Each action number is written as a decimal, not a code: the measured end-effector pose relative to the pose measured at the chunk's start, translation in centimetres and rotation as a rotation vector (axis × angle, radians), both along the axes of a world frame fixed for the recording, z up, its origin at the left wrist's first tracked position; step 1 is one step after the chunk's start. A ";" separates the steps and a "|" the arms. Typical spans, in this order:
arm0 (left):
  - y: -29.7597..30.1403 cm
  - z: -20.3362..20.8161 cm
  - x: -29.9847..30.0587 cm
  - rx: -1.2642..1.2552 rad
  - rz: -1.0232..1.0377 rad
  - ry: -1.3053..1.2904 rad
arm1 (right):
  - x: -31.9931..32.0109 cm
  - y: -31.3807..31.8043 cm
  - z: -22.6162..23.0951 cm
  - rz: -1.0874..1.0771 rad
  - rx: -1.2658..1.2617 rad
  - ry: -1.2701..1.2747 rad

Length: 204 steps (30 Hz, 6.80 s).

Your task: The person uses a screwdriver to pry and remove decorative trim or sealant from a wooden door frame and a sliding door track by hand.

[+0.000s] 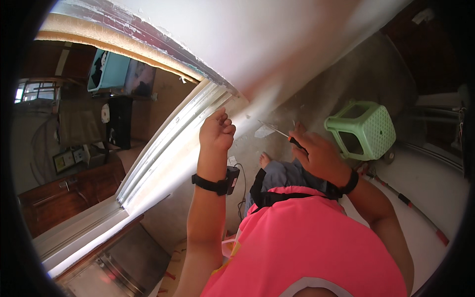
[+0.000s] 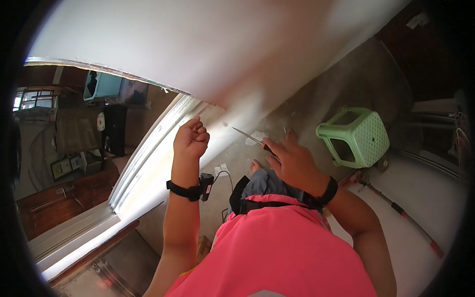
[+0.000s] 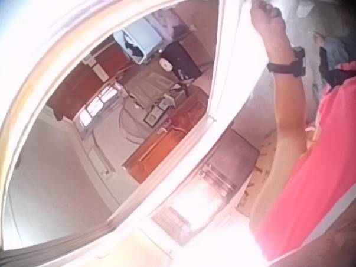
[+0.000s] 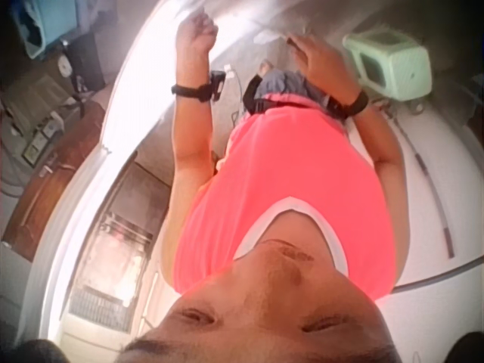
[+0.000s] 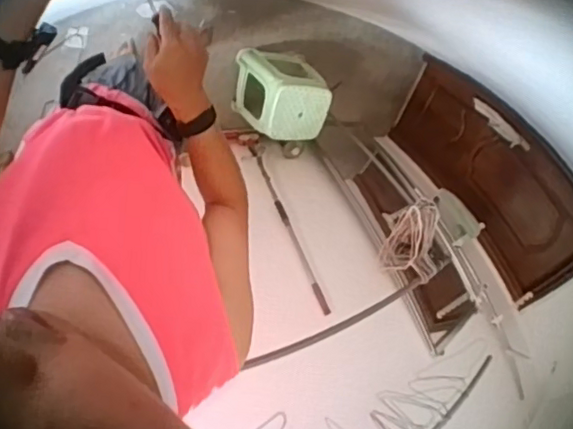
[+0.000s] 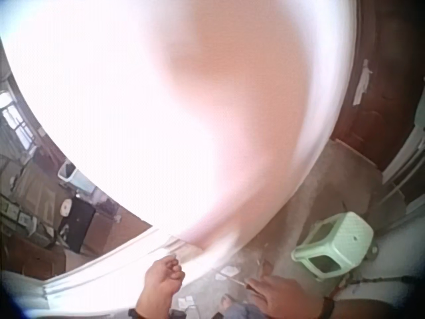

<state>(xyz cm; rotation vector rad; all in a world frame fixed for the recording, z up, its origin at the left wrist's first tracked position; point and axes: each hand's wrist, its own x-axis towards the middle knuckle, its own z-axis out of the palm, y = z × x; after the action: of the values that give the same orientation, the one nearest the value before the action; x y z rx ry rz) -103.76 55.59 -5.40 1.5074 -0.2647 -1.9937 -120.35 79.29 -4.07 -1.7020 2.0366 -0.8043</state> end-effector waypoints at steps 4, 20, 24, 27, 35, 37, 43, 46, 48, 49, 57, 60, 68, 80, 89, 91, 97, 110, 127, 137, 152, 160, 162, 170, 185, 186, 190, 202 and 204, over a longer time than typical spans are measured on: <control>1.3 -1.9 -0.3 -0.523 -0.298 -0.426 | -0.3 0.0 -0.4 0.031 0.013 -0.028; 3.9 -2.6 -2.1 -1.209 -0.718 -0.973 | -0.4 -4.6 2.5 0.036 -0.004 0.153; 6.2 -2.1 -2.5 -1.428 -0.805 -0.708 | -0.7 -6.4 3.0 0.079 -0.149 0.389; 7.0 -1.7 -3.2 -1.491 -0.758 -0.674 | -0.6 -7.1 3.8 0.065 -0.168 0.519; 8.1 -0.8 -6.0 -1.392 -0.543 -0.557 | -1.0 -8.1 5.1 0.038 -0.052 0.691; 7.9 -1.2 -6.7 -1.543 -0.536 -0.571 | -1.2 -8.4 5.3 0.052 -0.050 0.707; 7.4 -1.3 -7.2 -1.535 -0.537 -0.564 | -1.4 -9.5 5.9 0.074 -0.063 0.711; 7.2 -1.6 -7.1 -1.513 -0.558 -0.581 | -1.6 -10.0 6.0 0.100 -0.062 0.672; 7.0 -1.8 -7.0 -1.500 -0.574 -0.596 | -1.7 -10.2 5.9 0.130 -0.047 0.635; 7.0 -1.9 -7.0 -1.527 -0.567 -0.621 | -1.7 -10.1 5.8 0.129 -0.049 0.643; 7.4 -0.6 -6.5 -1.588 -0.513 -0.584 | -1.3 -8.7 6.9 0.138 -0.066 0.624; 6.8 -0.9 -6.4 -1.607 -0.529 -0.594 | -1.2 -9.1 6.7 0.126 -0.072 0.607; 6.7 -2.0 -5.9 -1.599 -0.543 -0.669 | -0.9 -9.9 5.6 0.154 -0.100 0.598; 7.1 -1.3 -5.5 -1.636 -0.442 -0.616 | 0.0 -9.3 5.7 0.124 -0.112 0.655; 7.3 -0.9 -5.3 -1.672 -0.438 -0.536 | 0.4 -8.6 7.1 0.165 -0.067 0.664; 7.2 -1.0 -5.4 -1.645 -0.446 -0.547 | 0.4 -8.8 7.0 0.146 -0.075 0.688; 6.7 -1.5 -5.2 -1.630 -0.451 -0.546 | 1.1 -9.7 6.3 0.111 -0.084 0.715; 7.0 -1.9 -5.0 -1.616 -0.445 -0.570 | 1.5 -9.2 5.4 0.093 -0.060 0.713; 7.1 -1.1 -5.1 -0.769 -0.250 -0.330 | 0.1 -6.2 6.4 0.173 -0.075 0.633; 2.6 -1.8 -6.7 -0.134 0.041 0.016 | -0.7 -3.1 6.5 0.135 -0.033 0.386; 0.9 -3.2 -5.9 0.022 0.211 0.153 | -2.4 -0.9 5.5 0.078 -0.014 0.360; 1.1 -2.7 -5.1 0.015 0.207 0.023 | -2.7 -0.8 5.2 0.071 0.019 0.326; 1.2 -2.5 -4.8 0.015 0.204 0.000 | -2.6 -0.9 5.1 0.075 0.018 0.326; 1.5 -1.9 -5.3 -0.109 0.118 -0.077 | -2.4 -1.4 5.3 0.109 0.024 0.291; 2.3 -1.7 -6.8 -0.213 0.256 -0.145 | -2.5 -0.9 5.9 0.076 0.024 0.228; 2.3 -2.0 -6.5 -0.214 0.254 -0.147 | -2.5 -0.9 5.8 0.074 0.023 0.226; 2.4 -2.7 -4.7 -0.233 0.253 -0.227 | -2.6 -0.8 5.6 0.078 0.009 0.221; 1.5 -1.9 -4.9 -0.070 0.054 -0.005 | -1.9 -1.1 5.7 0.082 -0.038 0.208; 0.9 -2.3 -4.6 -0.012 0.059 0.062 | -1.7 -1.0 5.6 0.075 -0.053 0.222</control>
<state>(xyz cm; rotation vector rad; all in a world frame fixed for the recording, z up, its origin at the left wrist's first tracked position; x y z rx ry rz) -108.38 56.50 -7.69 1.4268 -0.2038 -1.9852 -122.08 78.28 1.52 -1.9618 2.0939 -0.6777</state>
